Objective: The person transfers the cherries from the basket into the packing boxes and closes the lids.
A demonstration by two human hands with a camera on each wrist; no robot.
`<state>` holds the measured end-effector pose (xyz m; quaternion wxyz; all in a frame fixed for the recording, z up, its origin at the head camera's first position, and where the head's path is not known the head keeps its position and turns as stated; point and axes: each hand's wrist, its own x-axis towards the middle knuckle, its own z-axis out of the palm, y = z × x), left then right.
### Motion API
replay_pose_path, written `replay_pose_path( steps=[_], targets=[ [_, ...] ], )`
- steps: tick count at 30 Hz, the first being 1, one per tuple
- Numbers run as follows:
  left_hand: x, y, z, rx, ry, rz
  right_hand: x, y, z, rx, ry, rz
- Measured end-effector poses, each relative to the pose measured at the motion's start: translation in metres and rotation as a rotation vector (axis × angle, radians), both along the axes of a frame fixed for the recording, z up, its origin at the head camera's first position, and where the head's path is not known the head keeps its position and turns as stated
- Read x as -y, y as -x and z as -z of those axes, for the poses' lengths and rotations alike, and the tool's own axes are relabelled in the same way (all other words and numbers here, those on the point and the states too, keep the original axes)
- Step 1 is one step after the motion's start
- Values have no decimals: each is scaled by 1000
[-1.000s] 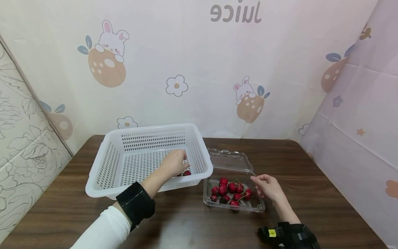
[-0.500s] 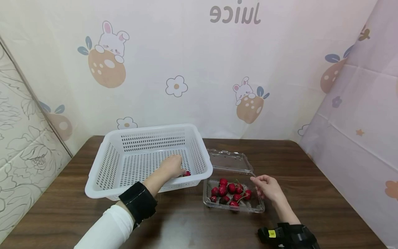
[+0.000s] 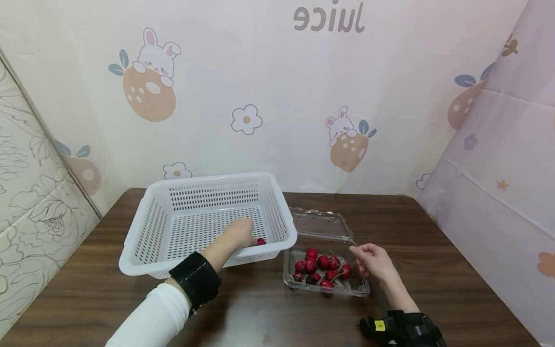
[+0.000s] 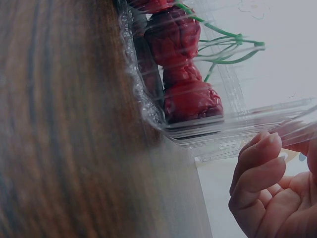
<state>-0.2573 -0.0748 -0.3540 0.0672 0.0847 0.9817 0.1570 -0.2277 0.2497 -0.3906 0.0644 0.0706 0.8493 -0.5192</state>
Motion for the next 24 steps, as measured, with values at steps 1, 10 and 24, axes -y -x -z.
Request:
replay_pose_path(
  steps=[1, 10, 24],
  targets=[
    [0, 0, 0, 10, -3, 2, 0, 0, 0, 0, 0, 1],
    [-1, 2, 5, 53, 15, 16, 0, 0, -1, -1, -5, -2],
    [-2, 3, 6, 80, 48, 28, 1, -1, -2, -2, 8, -4]
  ],
)
